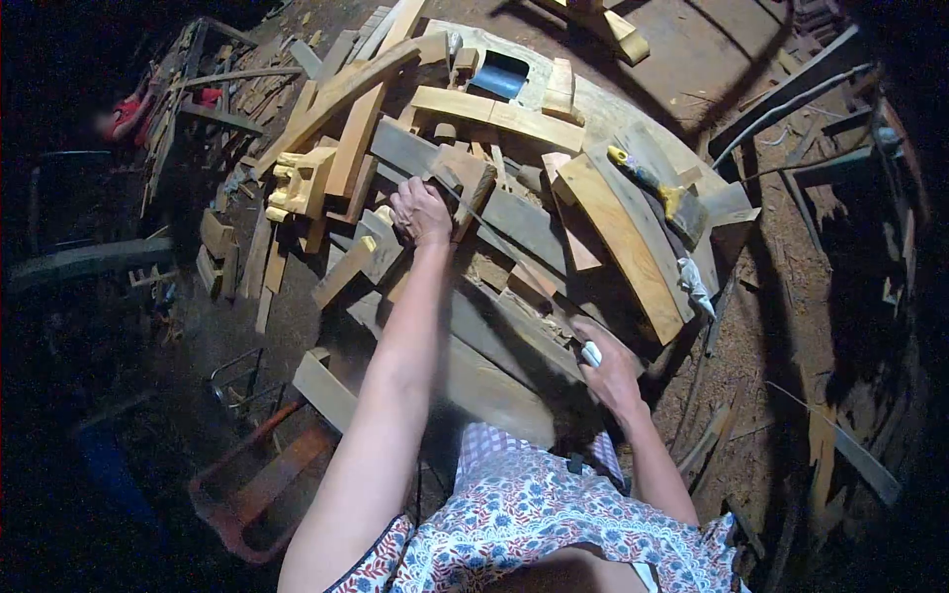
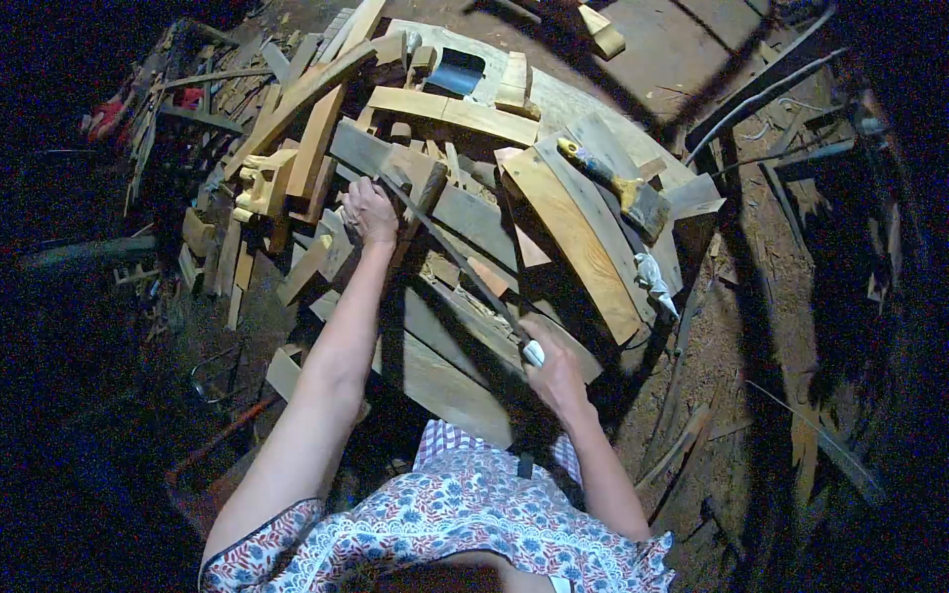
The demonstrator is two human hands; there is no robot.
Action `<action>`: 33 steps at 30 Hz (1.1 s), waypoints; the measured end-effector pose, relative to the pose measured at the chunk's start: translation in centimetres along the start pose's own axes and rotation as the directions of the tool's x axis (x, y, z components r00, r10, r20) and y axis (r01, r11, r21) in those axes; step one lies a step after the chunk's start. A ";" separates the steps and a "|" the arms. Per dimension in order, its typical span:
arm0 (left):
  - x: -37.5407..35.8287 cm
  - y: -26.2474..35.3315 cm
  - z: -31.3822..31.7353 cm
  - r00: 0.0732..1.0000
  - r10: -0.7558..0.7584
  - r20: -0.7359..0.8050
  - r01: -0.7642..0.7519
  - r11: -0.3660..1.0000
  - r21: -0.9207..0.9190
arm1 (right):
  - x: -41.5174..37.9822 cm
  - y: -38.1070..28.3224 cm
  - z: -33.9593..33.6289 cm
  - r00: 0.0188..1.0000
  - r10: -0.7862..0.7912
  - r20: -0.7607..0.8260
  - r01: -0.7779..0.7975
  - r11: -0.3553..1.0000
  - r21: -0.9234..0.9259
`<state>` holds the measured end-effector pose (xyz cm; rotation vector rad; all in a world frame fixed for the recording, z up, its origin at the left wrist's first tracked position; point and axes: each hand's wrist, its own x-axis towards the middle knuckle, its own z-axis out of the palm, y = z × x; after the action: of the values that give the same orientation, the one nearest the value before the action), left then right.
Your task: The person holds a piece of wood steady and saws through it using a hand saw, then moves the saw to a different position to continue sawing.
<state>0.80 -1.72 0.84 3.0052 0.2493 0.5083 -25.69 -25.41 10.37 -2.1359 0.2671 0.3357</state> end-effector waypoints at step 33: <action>-0.5 -0.2 -0.2 0.995 0.104 -0.009 -0.104 0.994 -0.014 | 6.6 -2.0 3.9 0.998 0.015 0.060 -0.015 1.000 0.009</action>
<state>0.23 -1.57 0.85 3.0145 0.0891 0.5290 -19.40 -21.44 7.56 -2.1114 0.2496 0.4063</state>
